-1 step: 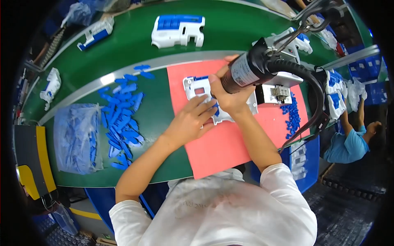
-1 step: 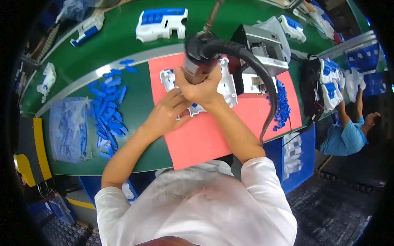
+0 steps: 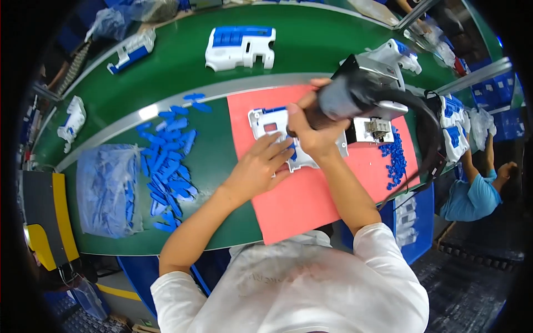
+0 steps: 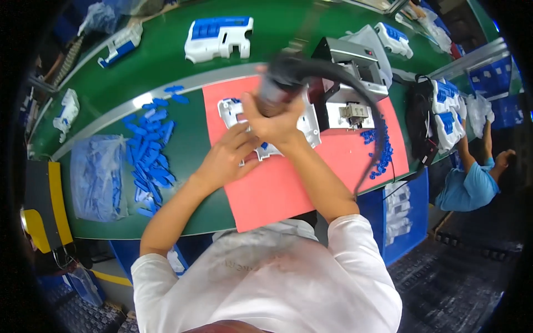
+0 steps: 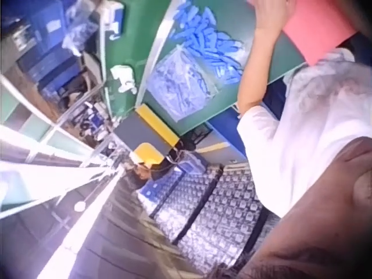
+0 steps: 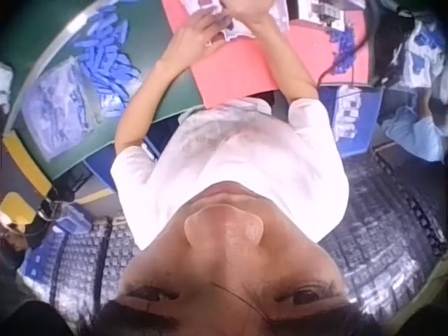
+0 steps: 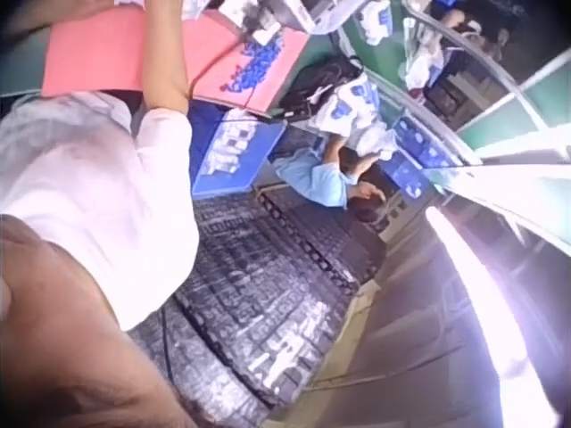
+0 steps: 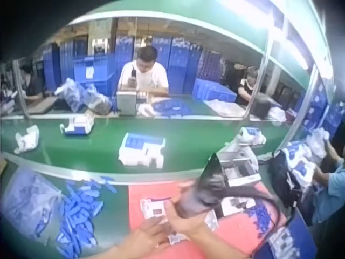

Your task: Assembling small blue plastic components into a white plastic housing using an electric screwdriver.

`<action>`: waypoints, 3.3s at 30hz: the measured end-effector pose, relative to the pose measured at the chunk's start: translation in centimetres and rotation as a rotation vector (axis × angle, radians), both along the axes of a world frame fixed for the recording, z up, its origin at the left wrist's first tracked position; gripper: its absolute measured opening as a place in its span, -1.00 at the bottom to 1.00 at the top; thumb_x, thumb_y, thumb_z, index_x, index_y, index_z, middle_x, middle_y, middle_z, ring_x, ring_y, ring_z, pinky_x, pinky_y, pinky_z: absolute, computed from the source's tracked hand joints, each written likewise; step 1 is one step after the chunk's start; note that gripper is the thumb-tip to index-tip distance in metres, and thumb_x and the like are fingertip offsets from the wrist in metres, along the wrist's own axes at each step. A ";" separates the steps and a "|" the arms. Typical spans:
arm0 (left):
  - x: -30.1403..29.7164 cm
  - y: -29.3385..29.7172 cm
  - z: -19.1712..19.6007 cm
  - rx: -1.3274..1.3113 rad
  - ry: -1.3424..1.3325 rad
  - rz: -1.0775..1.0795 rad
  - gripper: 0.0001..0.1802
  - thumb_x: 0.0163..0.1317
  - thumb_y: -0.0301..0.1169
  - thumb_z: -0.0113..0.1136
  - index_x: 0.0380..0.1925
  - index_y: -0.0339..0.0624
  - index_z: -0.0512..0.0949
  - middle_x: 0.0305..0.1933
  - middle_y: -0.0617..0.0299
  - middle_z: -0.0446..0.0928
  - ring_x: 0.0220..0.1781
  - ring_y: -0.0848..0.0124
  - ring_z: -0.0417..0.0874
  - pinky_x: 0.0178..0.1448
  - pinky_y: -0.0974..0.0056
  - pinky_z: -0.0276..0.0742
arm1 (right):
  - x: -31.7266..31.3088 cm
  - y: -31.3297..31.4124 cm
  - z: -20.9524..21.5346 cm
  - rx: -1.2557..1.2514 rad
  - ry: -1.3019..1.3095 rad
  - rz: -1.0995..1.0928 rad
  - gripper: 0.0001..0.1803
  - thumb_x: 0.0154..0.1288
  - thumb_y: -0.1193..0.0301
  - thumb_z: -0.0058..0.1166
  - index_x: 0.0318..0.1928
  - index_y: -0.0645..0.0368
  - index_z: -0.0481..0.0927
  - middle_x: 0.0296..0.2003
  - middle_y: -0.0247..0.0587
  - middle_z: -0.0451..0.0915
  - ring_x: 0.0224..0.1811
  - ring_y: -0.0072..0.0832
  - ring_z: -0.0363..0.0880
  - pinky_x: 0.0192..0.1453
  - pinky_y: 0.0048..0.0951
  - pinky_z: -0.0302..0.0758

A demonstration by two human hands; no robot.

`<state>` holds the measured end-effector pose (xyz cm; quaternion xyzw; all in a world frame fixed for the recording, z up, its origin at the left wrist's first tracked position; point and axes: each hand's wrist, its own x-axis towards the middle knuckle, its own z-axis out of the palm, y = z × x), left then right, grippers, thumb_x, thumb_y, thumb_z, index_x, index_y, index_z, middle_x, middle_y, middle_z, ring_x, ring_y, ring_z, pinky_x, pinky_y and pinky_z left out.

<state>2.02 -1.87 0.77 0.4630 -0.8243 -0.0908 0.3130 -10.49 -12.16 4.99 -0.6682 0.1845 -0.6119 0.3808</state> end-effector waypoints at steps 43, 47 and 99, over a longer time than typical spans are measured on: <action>17.0 6.1 6.1 0.593 -0.630 1.007 0.39 -0.39 0.09 0.54 0.43 -0.27 0.01 0.41 -0.29 0.12 0.44 -0.18 0.15 0.41 -0.14 0.17 | -17.0 -2.8 4.5 -0.085 -0.079 -0.196 -0.48 0.11 0.75 0.16 0.11 0.31 0.38 -0.60 -0.42 0.49 -0.65 -0.68 0.45 -0.54 -0.61 0.37; 12.5 5.7 8.3 -0.048 -0.535 0.640 0.08 -0.17 -0.06 0.52 0.35 -0.22 0.21 0.37 -0.18 0.25 0.41 -0.13 0.23 0.40 -0.06 0.20 | -16.5 -0.7 4.9 -0.074 -0.179 -0.113 -0.45 0.12 0.77 0.12 0.15 0.37 0.31 -0.61 -0.37 0.47 -0.63 -0.66 0.47 -0.53 -0.61 0.39; -1.2 0.1 -0.4 -0.063 -0.023 0.059 -0.57 -0.09 -0.39 0.36 -0.15 -0.32 0.62 0.05 0.15 0.53 0.21 0.16 0.45 0.22 0.10 0.42 | -3.2 1.6 -0.9 -0.162 0.066 0.021 -0.37 0.09 0.79 0.06 0.15 0.27 0.11 -0.59 -0.28 0.46 -0.63 -0.61 0.45 -0.51 -0.57 0.43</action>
